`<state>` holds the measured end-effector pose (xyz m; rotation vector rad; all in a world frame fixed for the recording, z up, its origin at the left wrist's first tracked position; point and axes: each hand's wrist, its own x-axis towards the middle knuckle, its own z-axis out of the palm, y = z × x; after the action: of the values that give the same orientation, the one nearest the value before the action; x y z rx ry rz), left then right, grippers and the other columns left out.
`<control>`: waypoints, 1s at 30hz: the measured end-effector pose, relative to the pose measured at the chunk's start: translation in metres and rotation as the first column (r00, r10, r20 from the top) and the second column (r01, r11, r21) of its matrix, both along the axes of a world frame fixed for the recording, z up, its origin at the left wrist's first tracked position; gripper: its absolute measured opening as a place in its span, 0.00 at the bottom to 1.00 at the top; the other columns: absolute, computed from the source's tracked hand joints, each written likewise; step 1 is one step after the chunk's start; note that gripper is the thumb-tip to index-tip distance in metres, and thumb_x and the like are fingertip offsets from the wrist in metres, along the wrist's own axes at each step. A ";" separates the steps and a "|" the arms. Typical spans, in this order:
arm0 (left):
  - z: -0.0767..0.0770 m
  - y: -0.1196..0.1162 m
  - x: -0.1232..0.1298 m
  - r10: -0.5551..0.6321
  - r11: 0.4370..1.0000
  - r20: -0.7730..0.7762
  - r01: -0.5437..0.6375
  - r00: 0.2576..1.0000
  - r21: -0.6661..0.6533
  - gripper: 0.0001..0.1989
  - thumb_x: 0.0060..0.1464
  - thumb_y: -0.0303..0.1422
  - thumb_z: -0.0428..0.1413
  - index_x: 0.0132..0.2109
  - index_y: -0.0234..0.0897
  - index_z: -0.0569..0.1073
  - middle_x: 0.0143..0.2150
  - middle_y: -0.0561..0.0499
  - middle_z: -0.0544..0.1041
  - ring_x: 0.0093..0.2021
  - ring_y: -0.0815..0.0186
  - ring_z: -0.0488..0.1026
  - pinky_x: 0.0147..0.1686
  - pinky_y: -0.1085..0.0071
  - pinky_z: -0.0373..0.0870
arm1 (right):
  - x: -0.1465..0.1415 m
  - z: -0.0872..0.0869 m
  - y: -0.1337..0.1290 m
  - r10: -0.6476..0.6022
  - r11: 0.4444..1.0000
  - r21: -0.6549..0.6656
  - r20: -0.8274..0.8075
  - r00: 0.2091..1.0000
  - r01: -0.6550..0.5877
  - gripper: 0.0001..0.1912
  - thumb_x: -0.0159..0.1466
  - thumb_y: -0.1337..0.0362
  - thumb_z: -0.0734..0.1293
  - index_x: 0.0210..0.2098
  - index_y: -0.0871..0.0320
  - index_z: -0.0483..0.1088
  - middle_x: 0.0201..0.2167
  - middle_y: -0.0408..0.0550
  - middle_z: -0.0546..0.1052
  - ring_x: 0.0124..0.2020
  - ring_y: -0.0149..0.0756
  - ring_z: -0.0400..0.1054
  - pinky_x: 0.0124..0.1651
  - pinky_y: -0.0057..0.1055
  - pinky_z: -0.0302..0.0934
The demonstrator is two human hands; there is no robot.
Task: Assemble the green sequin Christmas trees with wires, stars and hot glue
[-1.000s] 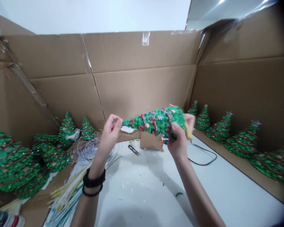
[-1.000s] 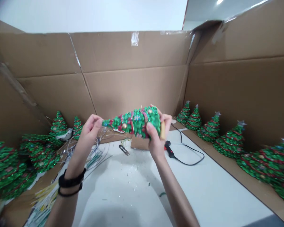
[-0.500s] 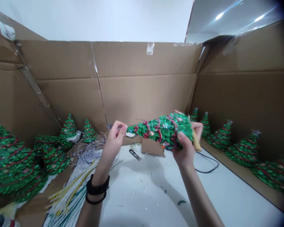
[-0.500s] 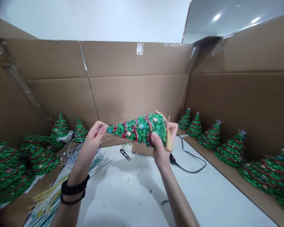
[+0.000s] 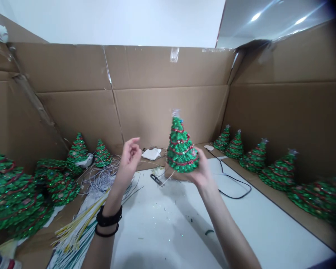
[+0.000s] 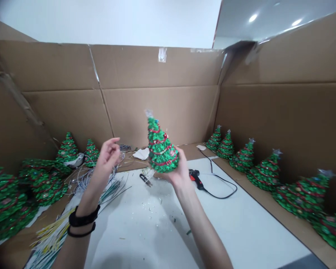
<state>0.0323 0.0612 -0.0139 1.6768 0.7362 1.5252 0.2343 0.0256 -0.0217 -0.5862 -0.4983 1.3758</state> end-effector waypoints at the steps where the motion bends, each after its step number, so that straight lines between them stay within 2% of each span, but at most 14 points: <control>1: -0.005 0.000 0.002 -0.006 1.000 -0.058 0.007 0.998 0.014 0.21 0.53 0.40 0.57 0.53 0.43 0.65 0.42 0.49 0.68 0.36 0.69 0.66 0.31 0.76 0.66 | -0.004 -0.001 0.001 0.132 0.991 -0.028 -0.049 0.990 -0.134 0.13 0.54 0.58 0.60 0.35 0.56 0.68 0.35 0.49 0.77 0.39 0.45 0.71 0.44 0.49 0.65; 4: -0.017 -0.003 0.009 -0.032 0.997 -0.277 0.050 0.960 0.057 0.27 0.52 0.39 0.58 0.58 0.43 0.62 0.60 0.44 0.62 0.57 0.59 0.62 0.52 0.63 0.65 | -0.013 -0.006 0.002 0.319 0.942 -0.041 -0.183 0.930 -0.332 0.16 0.56 0.58 0.59 0.39 0.57 0.70 0.40 0.51 0.78 0.44 0.46 0.70 0.48 0.51 0.63; 6: -0.021 -0.006 0.014 -0.003 0.995 -0.394 0.042 0.919 0.090 0.29 0.51 0.40 0.58 0.60 0.43 0.61 0.62 0.44 0.61 0.63 0.55 0.55 0.61 0.55 0.53 | -0.017 -0.008 0.003 0.352 0.927 -0.056 -0.222 0.909 -0.372 0.16 0.58 0.58 0.58 0.41 0.57 0.70 0.41 0.51 0.78 0.46 0.45 0.70 0.50 0.49 0.62; 8: -0.024 -0.008 0.019 0.038 0.995 -0.439 0.006 0.898 0.098 0.30 0.51 0.41 0.58 0.60 0.42 0.61 0.60 0.44 0.64 0.63 0.54 0.55 0.63 0.51 0.47 | -0.020 -0.009 0.002 0.371 0.916 -0.071 -0.232 0.899 -0.396 0.16 0.59 0.59 0.58 0.42 0.56 0.70 0.41 0.50 0.78 0.46 0.45 0.70 0.51 0.48 0.61; 11: -0.029 -0.006 0.025 0.017 1.000 -0.326 -0.015 0.945 0.009 0.29 0.52 0.42 0.57 0.59 0.41 0.62 0.57 0.44 0.68 0.58 0.55 0.63 0.60 0.55 0.55 | -0.024 -0.007 -0.002 0.394 0.908 -0.072 -0.196 0.898 -0.414 0.16 0.61 0.57 0.58 0.44 0.54 0.69 0.42 0.49 0.78 0.45 0.43 0.70 0.51 0.48 0.61; 13: -0.031 -0.004 0.027 -0.063 0.995 -0.156 0.050 0.986 -0.085 0.29 0.52 0.43 0.57 0.59 0.40 0.62 0.55 0.44 0.70 0.55 0.57 0.67 0.55 0.60 0.63 | -0.025 -0.005 -0.004 0.434 0.895 -0.056 -0.122 0.893 -0.442 0.17 0.63 0.53 0.58 0.45 0.53 0.69 0.42 0.48 0.78 0.43 0.42 0.71 0.50 0.47 0.62; 16: -0.030 -0.004 0.026 -0.120 0.981 0.117 0.136 0.986 -0.139 0.31 0.48 0.43 0.61 0.57 0.40 0.65 0.51 0.46 0.73 0.51 0.59 0.71 0.50 0.64 0.69 | -0.020 -0.005 -0.004 0.448 0.894 -0.023 0.081 0.890 -0.448 0.19 0.61 0.47 0.59 0.44 0.52 0.70 0.38 0.46 0.78 0.38 0.40 0.71 0.46 0.44 0.64; 18: -0.026 -0.006 0.023 -0.089 0.975 0.248 0.135 0.965 -0.177 0.30 0.46 0.43 0.62 0.55 0.40 0.67 0.50 0.46 0.74 0.50 0.60 0.72 0.49 0.66 0.70 | -0.012 -0.006 0.000 0.308 0.948 -0.020 0.299 0.903 -0.317 0.19 0.59 0.45 0.61 0.36 0.54 0.71 0.32 0.45 0.77 0.34 0.39 0.71 0.43 0.40 0.64; 20: -0.021 -0.008 0.020 -0.066 0.955 0.335 0.156 0.940 -0.251 0.28 0.46 0.44 0.62 0.54 0.39 0.69 0.51 0.45 0.74 0.51 0.59 0.72 0.49 0.66 0.70 | -0.004 -0.006 0.003 0.014 0.998 0.050 0.541 0.841 -0.049 0.19 0.57 0.45 0.64 0.25 0.56 0.67 0.25 0.44 0.75 0.31 0.38 0.69 0.42 0.37 0.63; 22: -0.017 -0.008 0.018 -0.062 0.925 0.374 0.194 0.925 -0.326 0.28 0.48 0.46 0.60 0.54 0.38 0.70 0.51 0.44 0.75 0.50 0.59 0.72 0.49 0.64 0.70 | 0.000 -0.006 0.004 -0.290 0.956 0.229 0.650 0.702 0.183 0.20 0.55 0.47 0.67 0.22 0.55 0.61 0.25 0.44 0.75 0.34 0.38 0.69 0.45 0.36 0.62; 23: -0.016 -0.008 0.017 -0.055 0.914 0.373 0.197 0.926 -0.354 0.29 0.47 0.46 0.60 0.54 0.37 0.70 0.50 0.44 0.75 0.50 0.58 0.72 0.49 0.64 0.70 | 0.000 -0.006 0.004 -0.393 0.917 0.324 0.637 0.663 0.232 0.19 0.55 0.49 0.68 0.23 0.55 0.59 0.29 0.44 0.76 0.37 0.38 0.70 0.47 0.36 0.61; 24: -0.016 -0.008 0.017 -0.047 0.909 0.355 0.187 0.934 -0.373 0.29 0.46 0.46 0.61 0.53 0.36 0.71 0.50 0.44 0.75 0.49 0.58 0.72 0.49 0.63 0.70 | -0.002 -0.006 0.003 -0.454 0.882 0.406 0.595 0.664 0.239 0.18 0.55 0.50 0.69 0.26 0.54 0.59 0.35 0.44 0.77 0.42 0.38 0.70 0.50 0.37 0.60; 27: -0.020 -0.012 0.024 -0.078 0.923 0.175 0.137 0.981 -0.360 0.28 0.42 0.43 0.64 0.50 0.36 0.74 0.49 0.45 0.77 0.48 0.58 0.73 0.49 0.63 0.69 | -0.013 -0.004 0.000 -0.459 0.807 0.557 0.384 0.801 0.195 0.19 0.54 0.52 0.70 0.33 0.52 0.57 0.49 0.45 0.73 0.51 0.37 0.67 0.54 0.38 0.59; 30: -0.028 -0.022 0.040 -0.113 0.968 -0.113 0.083 0.987 -0.236 0.28 0.39 0.38 0.66 0.50 0.39 0.75 0.51 0.46 0.75 0.50 0.58 0.72 0.52 0.62 0.67 | -0.017 -0.003 0.003 -0.426 0.838 0.475 0.263 0.866 0.268 0.20 0.53 0.54 0.72 0.35 0.51 0.57 0.45 0.45 0.75 0.44 0.36 0.71 0.47 0.37 0.65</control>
<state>0.0718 0.0397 -0.0415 1.6180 0.8493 1.2240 0.2169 0.0287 -0.0251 -0.5359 -0.9135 0.7648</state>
